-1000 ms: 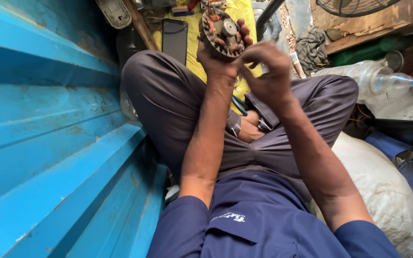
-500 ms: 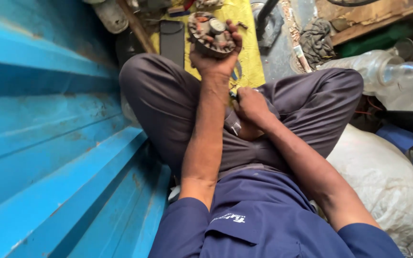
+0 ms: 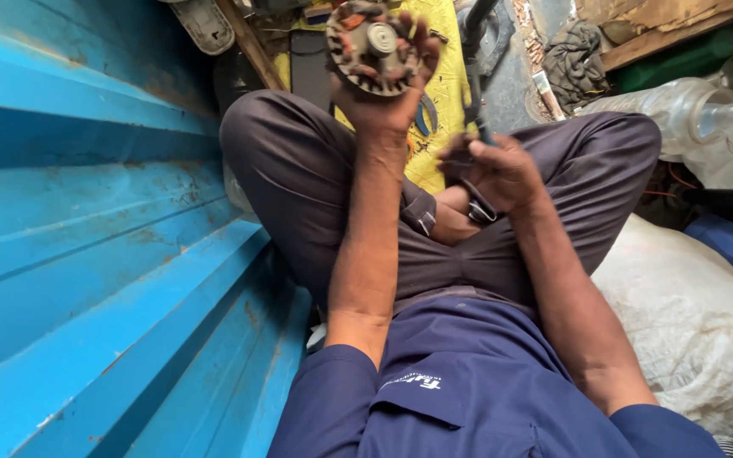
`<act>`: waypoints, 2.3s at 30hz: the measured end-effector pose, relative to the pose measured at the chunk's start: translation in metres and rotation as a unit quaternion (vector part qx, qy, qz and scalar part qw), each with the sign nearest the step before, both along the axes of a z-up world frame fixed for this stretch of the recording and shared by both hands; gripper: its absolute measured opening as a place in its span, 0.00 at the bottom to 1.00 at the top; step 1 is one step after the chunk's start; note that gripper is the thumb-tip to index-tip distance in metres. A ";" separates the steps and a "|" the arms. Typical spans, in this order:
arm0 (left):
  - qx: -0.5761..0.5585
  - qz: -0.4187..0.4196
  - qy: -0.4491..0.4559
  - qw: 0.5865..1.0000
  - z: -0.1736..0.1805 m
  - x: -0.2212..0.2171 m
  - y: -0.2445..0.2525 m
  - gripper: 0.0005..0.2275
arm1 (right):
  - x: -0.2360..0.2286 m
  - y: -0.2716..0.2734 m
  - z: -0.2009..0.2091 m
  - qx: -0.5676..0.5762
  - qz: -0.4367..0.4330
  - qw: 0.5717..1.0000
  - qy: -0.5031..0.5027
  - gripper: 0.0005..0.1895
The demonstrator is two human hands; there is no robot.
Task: The person sits on the floor of a repair workshop and uses pliers to pull windings and small parts out of a disassembled electric motor armature held in the other hand, placing extracted pieces on the yellow mat beside them.
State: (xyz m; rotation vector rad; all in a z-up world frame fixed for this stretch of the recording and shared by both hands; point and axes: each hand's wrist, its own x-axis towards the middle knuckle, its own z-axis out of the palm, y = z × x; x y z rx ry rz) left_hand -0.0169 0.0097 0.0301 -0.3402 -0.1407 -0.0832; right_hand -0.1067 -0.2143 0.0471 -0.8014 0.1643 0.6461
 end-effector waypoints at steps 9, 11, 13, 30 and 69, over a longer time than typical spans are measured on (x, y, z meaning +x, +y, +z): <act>-0.007 -0.012 -0.099 0.995 0.007 -0.008 -0.029 0.26 | 0.002 -0.013 0.113 -0.230 0.017 0.954 -0.192 0.16; -0.018 -0.052 -0.093 0.994 0.017 -0.006 -0.022 0.25 | -0.001 -0.016 0.125 -0.200 0.048 0.958 -0.201 0.17; -0.028 -0.098 -0.086 0.991 0.047 -0.001 -0.017 0.24 | -0.004 -0.016 0.136 -0.172 0.074 0.960 -0.207 0.19; 0.039 -0.097 -0.016 0.994 0.035 0.017 -0.005 0.26 | 0.041 0.011 0.138 -0.387 0.178 0.894 -0.136 0.17; -0.052 -0.067 0.008 0.996 0.021 0.006 -0.018 0.26 | 0.056 0.031 0.137 -0.597 0.143 0.693 -0.379 0.13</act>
